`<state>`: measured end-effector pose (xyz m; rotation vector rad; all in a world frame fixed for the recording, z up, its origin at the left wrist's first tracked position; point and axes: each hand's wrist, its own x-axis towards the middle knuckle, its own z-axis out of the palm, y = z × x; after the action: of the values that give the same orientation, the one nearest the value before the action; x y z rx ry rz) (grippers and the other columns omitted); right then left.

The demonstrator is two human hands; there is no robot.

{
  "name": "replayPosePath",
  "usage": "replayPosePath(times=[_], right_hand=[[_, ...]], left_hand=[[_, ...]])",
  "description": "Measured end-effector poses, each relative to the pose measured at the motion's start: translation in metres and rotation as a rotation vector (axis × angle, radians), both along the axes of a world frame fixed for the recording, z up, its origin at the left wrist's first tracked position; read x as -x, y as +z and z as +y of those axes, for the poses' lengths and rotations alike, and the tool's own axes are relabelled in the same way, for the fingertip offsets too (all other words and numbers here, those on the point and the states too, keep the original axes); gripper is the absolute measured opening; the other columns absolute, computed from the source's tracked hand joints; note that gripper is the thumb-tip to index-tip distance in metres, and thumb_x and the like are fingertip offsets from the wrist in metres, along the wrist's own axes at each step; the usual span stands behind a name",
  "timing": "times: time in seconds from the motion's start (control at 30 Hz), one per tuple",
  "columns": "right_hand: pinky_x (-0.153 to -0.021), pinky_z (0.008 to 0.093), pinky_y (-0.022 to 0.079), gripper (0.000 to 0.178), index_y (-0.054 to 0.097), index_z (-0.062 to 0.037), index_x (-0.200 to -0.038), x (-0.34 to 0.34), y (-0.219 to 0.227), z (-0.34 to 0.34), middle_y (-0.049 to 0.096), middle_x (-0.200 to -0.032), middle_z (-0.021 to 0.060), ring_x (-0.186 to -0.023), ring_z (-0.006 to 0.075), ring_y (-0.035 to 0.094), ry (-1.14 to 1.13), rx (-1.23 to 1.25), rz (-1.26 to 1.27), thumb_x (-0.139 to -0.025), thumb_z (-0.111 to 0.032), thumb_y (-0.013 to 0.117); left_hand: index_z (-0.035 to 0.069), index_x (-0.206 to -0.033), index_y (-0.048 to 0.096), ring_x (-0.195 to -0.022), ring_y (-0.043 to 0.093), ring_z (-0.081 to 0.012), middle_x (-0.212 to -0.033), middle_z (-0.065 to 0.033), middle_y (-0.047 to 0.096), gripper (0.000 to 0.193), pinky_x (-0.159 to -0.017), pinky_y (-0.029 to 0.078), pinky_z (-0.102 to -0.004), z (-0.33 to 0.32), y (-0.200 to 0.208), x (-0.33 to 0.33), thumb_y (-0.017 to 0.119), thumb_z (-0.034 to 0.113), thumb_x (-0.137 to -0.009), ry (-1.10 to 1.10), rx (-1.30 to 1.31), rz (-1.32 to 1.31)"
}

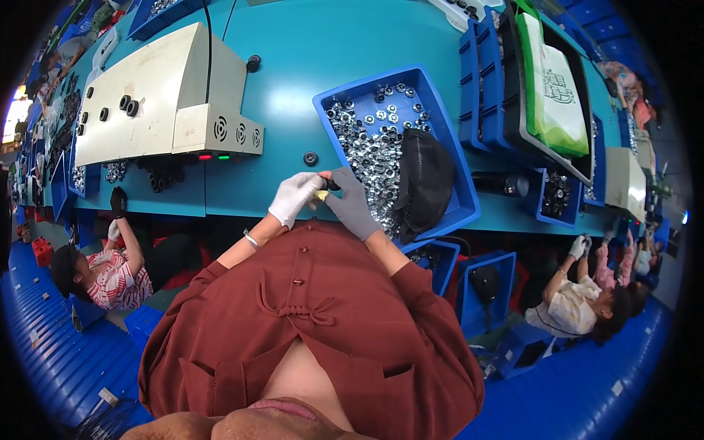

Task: Assembling small mechanical components by inserting metal rings into plastic housings at a factory workbench.

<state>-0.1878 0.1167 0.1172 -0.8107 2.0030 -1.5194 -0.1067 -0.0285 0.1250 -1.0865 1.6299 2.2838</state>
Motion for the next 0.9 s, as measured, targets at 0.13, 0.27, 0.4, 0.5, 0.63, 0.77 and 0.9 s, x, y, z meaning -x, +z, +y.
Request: replayPosePath(times=[0.13, 0.27, 0.4, 0.5, 0.63, 0.77, 0.9], right_hand=[[-0.081, 0.0372, 0.048, 0.035, 0.062, -0.0019, -0.106, -0.004, -0.001, -0.004, 0.055, -0.098, 0.013, -0.095, 0.0311, 0.056, -0.012, -0.011, 0.287, -0.071, -0.005, 0.067], [-0.085, 0.0416, 0.046, 0.039, 0.06, -0.0037, -0.108, -0.002, 0.009, -0.004, 0.054, -0.1, 0.0128, -0.099, 0.0338, 0.053, -0.038, -0.045, 0.351, -0.07, -0.006, 0.068], [-0.086, 0.0425, 0.044, 0.039, 0.06, -0.0045, -0.106, 0.001, 0.003, -0.002, 0.054, -0.1, 0.0121, -0.097, 0.033, 0.053, -0.013, -0.062, 0.518, -0.068, -0.007, 0.067], [-0.085, 0.0433, 0.043, 0.036, 0.06, -0.0061, -0.101, 0.001, 0.003, -0.003, 0.054, -0.099, 0.0108, -0.096, 0.0318, 0.052, -0.005, -0.093, 0.541, -0.066, -0.009, 0.067], [-0.083, 0.0427, 0.043, 0.033, 0.061, -0.0063, -0.099, 0.002, 0.005, -0.002, 0.054, -0.099, 0.0094, -0.096, 0.031, 0.051, -0.038, -0.077, 0.494, -0.067, -0.012, 0.068], [-0.084, 0.0426, 0.043, 0.035, 0.063, -0.0061, -0.101, 0.005, 0.006, -0.002, 0.054, -0.1, 0.0092, -0.097, 0.0306, 0.051, 0.011, -0.12, 0.562, -0.068, -0.012, 0.067], [-0.083, 0.0426, 0.043, 0.032, 0.063, -0.0056, -0.099, 0.002, 0.016, -0.006, 0.055, -0.099, 0.0091, -0.096, 0.0306, 0.051, -0.027, -0.097, 0.478, -0.068, -0.013, 0.066]], left_hand=[[-0.002, -0.11, 0.066, -0.072, 0.061, -0.0081, -0.087, -0.004, 0.067, 0.032, -0.059, 0.05, -0.0242, -0.001, 0.003, 0.006, 0.065, 0.024, -0.09, -0.317, 0.383, 0.037], [-0.003, -0.117, 0.064, -0.079, 0.062, -0.0084, -0.093, -0.0044, 0.068, 0.034, -0.064, 0.051, -0.0258, 0.001, 0.008, 0.006, 0.061, 0.022, -0.094, -0.134, 0.01, 0.14], [-0.003, -0.119, 0.063, -0.085, 0.062, -0.0079, -0.097, -0.0044, 0.067, 0.034, -0.069, 0.051, -0.025, 0.001, -0.002, 0.0, 0.057, 0.021, -0.097, -0.119, -0.123, 0.096], [-0.002, -0.122, 0.062, -0.086, 0.063, -0.0094, -0.098, -0.0049, 0.066, 0.035, -0.073, 0.053, -0.0254, 0.0, -0.001, 0.0, 0.056, 0.022, -0.098, -0.202, 0.013, 0.086], [0.0, -0.121, 0.063, -0.089, 0.064, -0.0133, -0.1, -0.0059, 0.066, 0.033, -0.076, 0.054, -0.0295, 0.004, 0.002, 0.001, 0.056, 0.024, -0.098, 0.027, -0.392, 0.055], [0.002, -0.117, 0.063, -0.092, 0.064, -0.0145, -0.1, -0.0055, 0.066, 0.033, -0.078, 0.054, -0.0321, -0.001, -0.002, -0.002, 0.056, 0.029, -0.099, -0.1, -0.279, 0.079], [0.002, -0.119, 0.06, -0.091, 0.064, -0.0148, -0.098, -0.0047, 0.066, 0.039, -0.08, 0.053, -0.0318, -0.002, -0.005, -0.002, 0.055, 0.036, -0.1, -0.029, -0.338, 0.091]])
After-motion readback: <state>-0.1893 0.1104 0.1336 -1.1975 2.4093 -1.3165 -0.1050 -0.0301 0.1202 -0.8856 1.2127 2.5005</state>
